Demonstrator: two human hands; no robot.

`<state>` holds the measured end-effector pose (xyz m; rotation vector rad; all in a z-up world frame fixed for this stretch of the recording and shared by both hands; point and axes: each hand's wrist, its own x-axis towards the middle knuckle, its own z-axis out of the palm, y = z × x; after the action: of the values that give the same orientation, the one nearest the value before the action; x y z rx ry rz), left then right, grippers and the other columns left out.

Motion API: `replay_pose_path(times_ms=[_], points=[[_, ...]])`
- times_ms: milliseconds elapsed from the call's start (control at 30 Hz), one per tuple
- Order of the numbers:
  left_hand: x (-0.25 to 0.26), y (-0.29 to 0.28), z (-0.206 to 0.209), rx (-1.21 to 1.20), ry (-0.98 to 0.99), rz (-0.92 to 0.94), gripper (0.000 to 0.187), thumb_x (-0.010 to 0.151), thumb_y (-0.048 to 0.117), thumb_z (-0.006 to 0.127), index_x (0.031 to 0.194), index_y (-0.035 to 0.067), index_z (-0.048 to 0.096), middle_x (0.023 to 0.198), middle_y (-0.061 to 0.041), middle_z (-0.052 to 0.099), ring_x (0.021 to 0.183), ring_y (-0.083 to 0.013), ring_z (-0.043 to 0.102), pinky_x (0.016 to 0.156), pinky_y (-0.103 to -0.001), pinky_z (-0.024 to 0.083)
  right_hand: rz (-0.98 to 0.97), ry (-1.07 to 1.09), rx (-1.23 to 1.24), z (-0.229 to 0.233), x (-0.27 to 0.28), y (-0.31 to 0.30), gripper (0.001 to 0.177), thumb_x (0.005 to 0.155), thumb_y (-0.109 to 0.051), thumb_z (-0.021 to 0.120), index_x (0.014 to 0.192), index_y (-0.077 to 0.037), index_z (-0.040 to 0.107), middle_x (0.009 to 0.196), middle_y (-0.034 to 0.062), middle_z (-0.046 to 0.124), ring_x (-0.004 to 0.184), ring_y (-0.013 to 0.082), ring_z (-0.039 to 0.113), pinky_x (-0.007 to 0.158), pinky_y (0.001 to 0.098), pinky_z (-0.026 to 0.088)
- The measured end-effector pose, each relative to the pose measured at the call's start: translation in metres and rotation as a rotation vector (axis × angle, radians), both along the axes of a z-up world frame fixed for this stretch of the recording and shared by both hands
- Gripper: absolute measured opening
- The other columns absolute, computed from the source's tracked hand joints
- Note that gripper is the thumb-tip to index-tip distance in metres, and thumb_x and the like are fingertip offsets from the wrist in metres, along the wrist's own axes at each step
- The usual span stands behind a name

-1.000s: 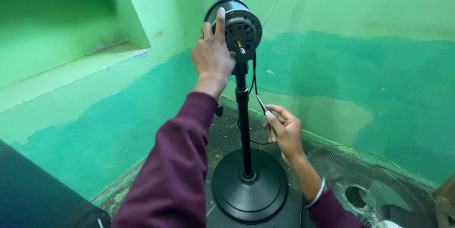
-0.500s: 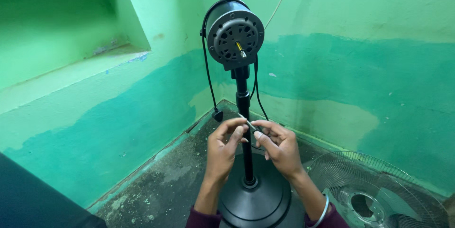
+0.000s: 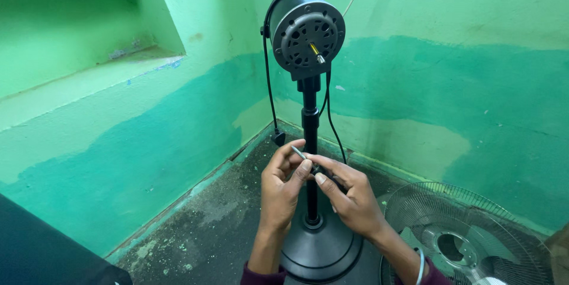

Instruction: The person uses a screwdriver to tighten screws on the rear motor housing of a standing electric fan. The fan remains assembled on its stand throughout the clip.

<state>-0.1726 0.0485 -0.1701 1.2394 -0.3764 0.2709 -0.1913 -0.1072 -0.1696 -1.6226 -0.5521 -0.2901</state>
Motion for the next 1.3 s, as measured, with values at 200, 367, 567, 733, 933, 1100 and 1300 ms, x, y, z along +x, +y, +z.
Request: replay_pose_path(times_ms=[200,367,567,733,933,1100,1300], points=[[-0.008,0.002,0.003,0.014,-0.052,-0.091,0.033,0.101,0.016,0.063,0.13,0.001,0.065,0.094,-0.005,0.07,0.088,-0.0113,0.067,0.073,-0.028,0.057,-0.082,-0.011,-0.071,0.003,-0.016,-0.008,0.043,0.095,-0.018,0.063,0.137,-0.008,0.065,0.089,-0.0001,0.07,0.055,0.002,0.052,0.046,0.0208,0.042],[-0.014,-0.001,0.006,0.043,-0.076,-0.046,0.028,0.103,0.02,0.061,0.124,0.003,0.069,0.094,-0.003,0.07,0.088,-0.0096,0.067,0.074,-0.026,0.056,-0.076,-0.007,-0.02,-0.005,-0.02,-0.013,0.041,0.096,-0.016,0.064,0.136,-0.006,0.067,0.079,-0.0003,0.062,0.057,0.0023,0.048,0.05,0.02,0.037],[-0.023,0.004,0.014,0.147,-0.093,-0.034,0.022,0.101,0.019,0.063,0.112,0.002,0.073,0.099,-0.004,0.074,0.09,-0.0085,0.07,0.074,-0.024,0.055,0.012,-0.2,0.091,-0.014,-0.012,-0.02,0.037,0.094,-0.014,0.067,0.127,0.001,0.058,0.083,-0.0006,0.058,0.068,0.0032,0.048,0.059,0.0203,0.037],[-0.031,0.008,0.024,0.266,-0.133,-0.04,0.018,0.099,0.015,0.067,0.108,0.003,0.076,0.097,-0.004,0.074,0.082,-0.008,0.066,0.069,-0.024,0.053,0.039,-0.112,0.129,-0.024,-0.005,-0.029,0.032,0.093,-0.02,0.063,0.117,0.002,0.063,0.07,0.0004,0.056,0.055,0.0033,0.047,0.048,0.0205,0.036],[-0.043,0.01,0.035,0.407,-0.29,0.119,0.014,0.096,0.013,0.07,0.104,0.005,0.078,0.095,-0.003,0.074,0.08,-0.0071,0.071,0.068,-0.023,0.056,0.09,0.01,0.16,-0.035,0.006,-0.034,0.036,0.097,-0.031,0.054,0.097,0.002,0.069,0.059,0.0021,0.059,0.047,0.0039,0.047,0.043,0.0202,0.035],[-0.047,0.007,0.038,0.313,-0.193,0.133,0.014,0.095,0.012,0.07,0.105,0.005,0.078,0.092,-0.004,0.071,0.076,-0.0082,0.065,0.062,-0.024,0.049,0.122,0.011,0.194,-0.037,0.007,-0.036,0.034,0.098,-0.03,0.056,0.096,0.002,0.068,0.061,0.0013,0.059,0.048,0.0036,0.047,0.044,0.0198,0.035],[-0.045,-0.004,0.038,0.432,-0.123,0.134,0.015,0.093,0.014,0.071,0.104,0.007,0.078,0.088,-0.002,0.074,0.069,-0.0071,0.064,0.06,-0.023,0.051,0.084,0.008,0.227,-0.032,0.007,-0.036,0.031,0.099,-0.027,0.056,0.094,0.001,0.068,0.06,0.0013,0.058,0.046,0.0032,0.044,0.043,0.0198,0.033]])
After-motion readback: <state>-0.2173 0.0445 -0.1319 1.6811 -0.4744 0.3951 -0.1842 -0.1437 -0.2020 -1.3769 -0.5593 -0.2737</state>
